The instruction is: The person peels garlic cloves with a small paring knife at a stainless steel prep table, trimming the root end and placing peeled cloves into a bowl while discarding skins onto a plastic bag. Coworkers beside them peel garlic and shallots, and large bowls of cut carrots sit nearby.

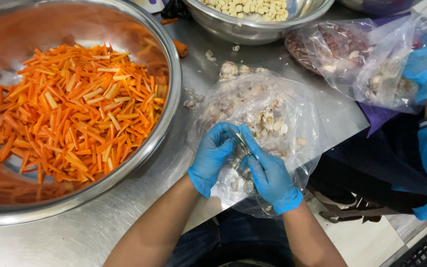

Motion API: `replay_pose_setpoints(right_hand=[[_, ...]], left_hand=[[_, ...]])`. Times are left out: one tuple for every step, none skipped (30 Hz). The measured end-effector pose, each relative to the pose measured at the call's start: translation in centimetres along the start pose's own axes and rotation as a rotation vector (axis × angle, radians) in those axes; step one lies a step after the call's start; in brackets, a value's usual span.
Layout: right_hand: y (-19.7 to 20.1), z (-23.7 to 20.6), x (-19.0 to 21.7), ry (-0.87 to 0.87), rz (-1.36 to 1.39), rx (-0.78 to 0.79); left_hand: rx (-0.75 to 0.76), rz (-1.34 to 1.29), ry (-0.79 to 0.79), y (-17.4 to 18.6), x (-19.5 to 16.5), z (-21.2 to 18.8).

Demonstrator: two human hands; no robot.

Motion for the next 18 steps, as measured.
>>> replay_pose_setpoints(right_hand=[[-0.1,0.0,0.0,0.07,0.004,-0.017],[-0.2,0.0,0.1,0.14,0.01,-0.031],[-0.4,0.0,0.1,0.081,0.011,-0.018],[-0.5,0.0,0.0,0.024,0.011,-0.007],[-0.7,0.0,-0.1,-0.031,0.009,0.003],[-0.7,0.1,0.0,0.017,0.009,-0.013],[-0.8,0.1,0.0,0.066,0.01,-0.028],[-0.8,0.1,0.0,0.117,0.011,-0.041],[-0.8,0.1,0.0,0.057,-0.007,-0.029],[-0.9,0.1,-0.1,-0.003,-0.025,-0.017],[-0.9,0.0,-0.2,-0.062,-0.043,-0.005],[-0.9,0.0,-0.2,-0.064,-0.051,-0.013],[-1.0,-0.1,-0.2,-0.066,-0.058,-0.019],[-1.0,-0.1,-0.2,-0.07,-0.064,-0.025],[-1.1,-0.2,-0.2,-0.085,-0.059,-0.029],[-1.3,-0.3,-0.2,-0.099,-0.055,-0.033],[-1.4,-0.4,-0.2,-0.112,-0.051,-0.037],[-1.4,-0.4,-0.1,-0.064,-0.09,-0.07]], left_hand=[[0.0,0.008,-0.004,0.1,0.0,0.0],[-0.018,0.009,0.023,0.2,0.0,0.0],[-0.036,0.01,0.054,0.4,0.0,-0.1],[-0.052,0.013,0.084,0.5,0.0,-0.1],[-0.047,0.007,0.079,0.5,0.0,-0.1],[-0.042,0.001,0.076,0.6,-0.1,-0.1],[-0.038,-0.005,0.073,0.6,-0.2,-0.1],[-0.06,0.015,0.095,0.6,-0.2,-0.1],[-0.082,0.035,0.117,0.7,-0.2,-0.1],[-0.105,0.055,0.139,0.7,-0.2,-0.1],[-0.109,0.056,0.149,0.8,-0.2,-0.1],[-0.113,0.058,0.157,0.9,-0.2,-0.1],[-0.119,0.06,0.166,1.1,-0.1,-0.1],[-0.106,0.043,0.161,1.2,-0.1,-0.1],[-0.094,0.026,0.157,1.4,0.0,-0.1],[-0.08,0.009,0.152,1.6,0.1,-0.1],[-0.081,-0.003,0.153,1.7,0.2,-0.1],[-0.082,-0.016,0.153,1.8,0.3,0.0]])
Point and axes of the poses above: each hand's wrist, its own z-axis towards the middle knuckle, its own y-axis out of the back of the hand, x = y × z, the point moved 1 cm from there along z, towards the middle knuckle, and after that the axes turned 2 degrees about -y, right-handed, at the moved point
